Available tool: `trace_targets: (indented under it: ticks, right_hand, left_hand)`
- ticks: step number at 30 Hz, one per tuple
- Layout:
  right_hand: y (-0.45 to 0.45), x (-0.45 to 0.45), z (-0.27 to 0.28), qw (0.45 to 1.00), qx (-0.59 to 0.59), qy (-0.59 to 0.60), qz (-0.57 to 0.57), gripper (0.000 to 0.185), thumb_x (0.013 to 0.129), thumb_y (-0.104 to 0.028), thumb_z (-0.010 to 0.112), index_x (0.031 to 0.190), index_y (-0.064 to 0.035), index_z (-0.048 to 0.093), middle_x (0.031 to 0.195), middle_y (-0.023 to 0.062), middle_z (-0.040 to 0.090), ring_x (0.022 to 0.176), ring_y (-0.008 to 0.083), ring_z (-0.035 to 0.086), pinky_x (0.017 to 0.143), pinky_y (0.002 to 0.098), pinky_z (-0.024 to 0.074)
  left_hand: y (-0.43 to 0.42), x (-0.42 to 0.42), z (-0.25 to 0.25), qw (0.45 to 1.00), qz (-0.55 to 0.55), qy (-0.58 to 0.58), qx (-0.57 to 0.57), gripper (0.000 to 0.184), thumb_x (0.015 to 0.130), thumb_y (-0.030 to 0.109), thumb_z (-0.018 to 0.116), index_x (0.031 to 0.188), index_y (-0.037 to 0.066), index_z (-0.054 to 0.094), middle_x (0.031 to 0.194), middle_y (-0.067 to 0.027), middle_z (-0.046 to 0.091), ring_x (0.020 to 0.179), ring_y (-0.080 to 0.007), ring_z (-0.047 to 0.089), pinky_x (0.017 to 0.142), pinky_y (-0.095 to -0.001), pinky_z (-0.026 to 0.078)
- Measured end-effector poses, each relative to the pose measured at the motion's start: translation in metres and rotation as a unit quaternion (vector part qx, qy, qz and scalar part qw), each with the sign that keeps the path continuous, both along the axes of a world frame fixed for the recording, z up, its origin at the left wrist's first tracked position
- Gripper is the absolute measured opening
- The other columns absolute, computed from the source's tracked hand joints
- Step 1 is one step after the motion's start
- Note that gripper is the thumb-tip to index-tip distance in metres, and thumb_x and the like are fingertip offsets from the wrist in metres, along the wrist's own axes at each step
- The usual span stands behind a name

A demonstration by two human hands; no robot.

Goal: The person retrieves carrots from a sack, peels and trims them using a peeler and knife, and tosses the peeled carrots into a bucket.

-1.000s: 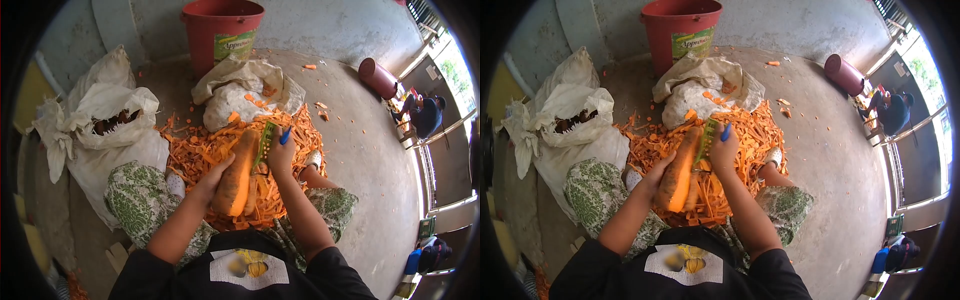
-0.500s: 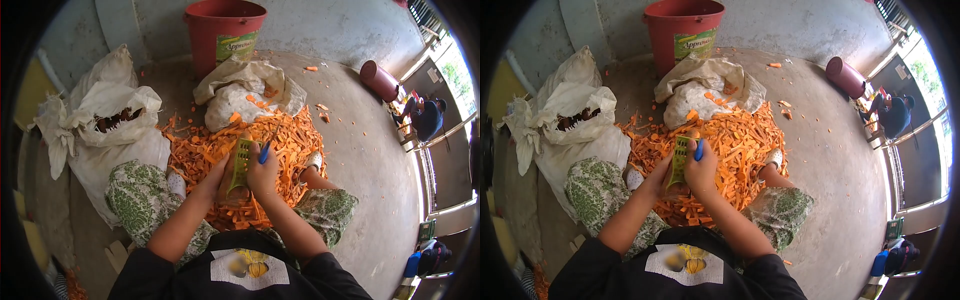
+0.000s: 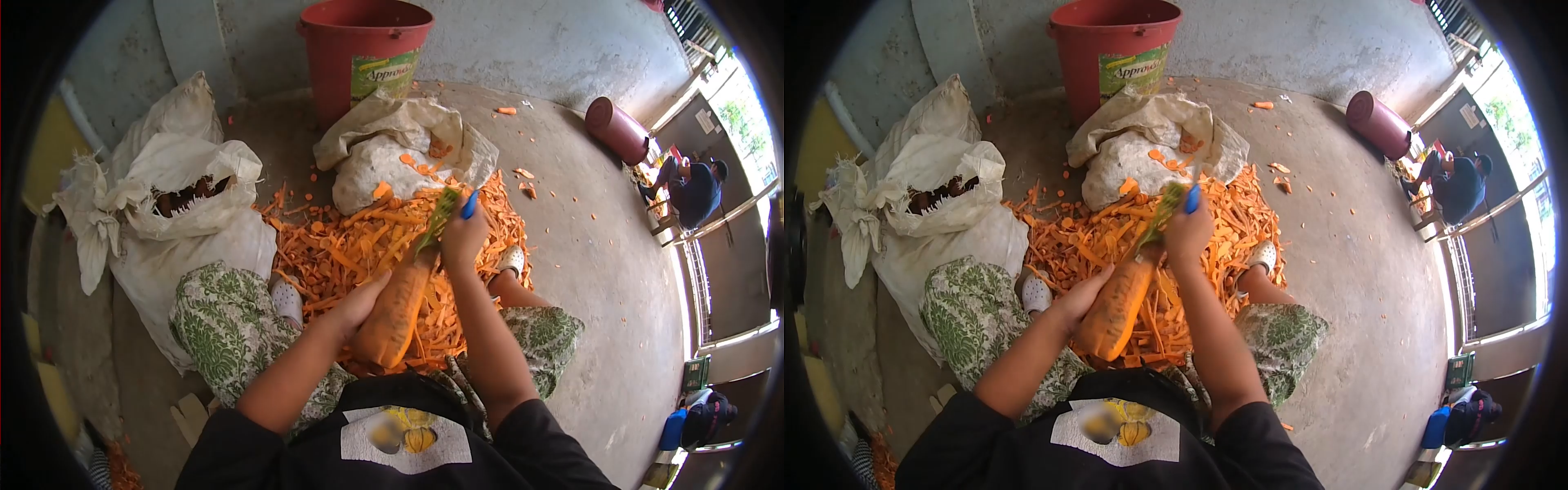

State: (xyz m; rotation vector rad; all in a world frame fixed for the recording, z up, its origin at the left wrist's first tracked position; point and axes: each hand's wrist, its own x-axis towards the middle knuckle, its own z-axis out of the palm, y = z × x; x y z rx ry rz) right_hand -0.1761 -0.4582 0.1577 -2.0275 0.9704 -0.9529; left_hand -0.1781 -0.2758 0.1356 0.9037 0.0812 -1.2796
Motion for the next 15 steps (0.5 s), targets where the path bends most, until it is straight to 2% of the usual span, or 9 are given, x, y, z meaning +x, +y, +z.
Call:
trace_targets:
  ticks: [2, 4, 6, 8, 9, 10, 12, 15]
  right_hand:
    - [-0.046, 0.015, -0.016, 0.998, -0.025, -0.016, -0.061, 0.028, 0.086, -0.025, 0.047, 0.078, 0.0007, 0.053, 0.061, 0.0177, 0.054, 0.057, 0.0349, 0.053, 0.053, 0.0416, 0.0388]
    - [-0.072, 0.020, -0.015, 0.993, -0.034, -0.040, -0.103, 0.029, 0.086, -0.026, 0.047, 0.077, 0.0010, 0.054, 0.060, 0.0161, 0.054, 0.054, 0.0327, 0.052, 0.052, 0.0402, 0.0383]
    - [-0.080, 0.025, -0.016, 0.986, -0.044, -0.071, -0.143, 0.030, 0.086, -0.026, 0.047, 0.076, 0.0013, 0.054, 0.059, 0.0145, 0.053, 0.052, 0.0305, 0.050, 0.050, 0.0387, 0.0377]
    - [-0.069, 0.018, 0.000, 0.982, 0.084, -0.149, -0.078, 0.032, 0.087, -0.026, 0.046, 0.073, 0.0010, 0.053, 0.056, 0.0089, 0.052, 0.048, 0.0209, 0.047, 0.048, 0.0341, 0.0354]
    - [-0.052, 0.011, 0.006, 0.982, 0.110, -0.151, -0.018, 0.032, 0.088, -0.027, 0.045, 0.072, 0.0004, 0.053, 0.053, 0.0036, 0.047, 0.047, 0.0126, 0.042, 0.046, 0.0305, 0.0329]
    - [-0.029, 0.006, 0.012, 0.979, 0.113, -0.166, 0.018, 0.033, 0.089, -0.027, 0.044, 0.068, -0.0007, 0.050, 0.052, 0.0009, 0.043, 0.048, 0.0096, 0.039, 0.046, 0.0285, 0.0316]
    - [-0.002, -0.003, 0.005, 0.973, 0.146, -0.161, 0.072, 0.034, 0.089, -0.026, 0.044, 0.065, -0.0018, 0.045, 0.052, 0.0001, 0.039, 0.048, 0.0097, 0.035, 0.045, 0.0275, 0.0301]
    - [0.005, -0.015, -0.014, 0.987, 0.121, -0.102, 0.042, 0.035, 0.089, -0.026, 0.043, 0.064, -0.0028, 0.042, 0.051, -0.0005, 0.036, 0.047, 0.0096, 0.033, 0.045, 0.0268, 0.0289]
  left_hand:
    - [0.001, 0.003, 0.007, 1.000, -0.024, -0.009, -0.003, 0.044, 0.089, 0.040, 0.039, 0.112, 0.003, 0.048, 0.095, -0.0078, 0.059, 0.080, -0.0127, 0.059, 0.070, -0.0269, 0.049]
    - [0.002, 0.006, 0.008, 0.996, -0.045, 0.028, -0.067, 0.044, 0.088, 0.041, 0.041, 0.112, 0.004, 0.048, 0.095, -0.0076, 0.059, 0.080, -0.0134, 0.059, 0.069, -0.0284, 0.050]
    - [0.002, 0.005, 0.018, 0.997, -0.017, 0.044, -0.061, 0.044, 0.088, 0.041, 0.042, 0.111, 0.004, 0.048, 0.094, -0.0076, 0.059, 0.079, -0.0136, 0.059, 0.067, -0.0286, 0.050]
    - [0.001, 0.006, 0.021, 0.997, 0.009, 0.062, -0.055, 0.045, 0.087, 0.042, 0.043, 0.111, 0.004, 0.048, 0.094, -0.0075, 0.059, 0.078, -0.0138, 0.060, 0.066, -0.0288, 0.051]
    - [0.001, 0.008, 0.017, 0.997, 0.019, 0.069, -0.041, 0.045, 0.087, 0.041, 0.043, 0.111, 0.004, 0.048, 0.093, -0.0077, 0.060, 0.076, -0.0139, 0.060, 0.065, -0.0282, 0.051]
    - [0.000, 0.009, 0.013, 0.996, 0.028, 0.076, -0.027, 0.045, 0.086, 0.041, 0.044, 0.111, 0.004, 0.048, 0.093, -0.0080, 0.060, 0.075, -0.0140, 0.060, 0.065, -0.0277, 0.052]
    - [-0.003, 0.013, 0.001, 0.996, 0.030, 0.073, -0.042, 0.044, 0.087, 0.041, 0.043, 0.112, 0.004, 0.047, 0.094, -0.0088, 0.060, 0.076, -0.0149, 0.061, 0.065, -0.0279, 0.052]
    - [-0.003, 0.018, 0.003, 0.992, 0.034, 0.087, -0.086, 0.044, 0.088, 0.040, 0.040, 0.113, 0.005, 0.046, 0.095, -0.0103, 0.059, 0.077, -0.0166, 0.061, 0.066, -0.0286, 0.053]
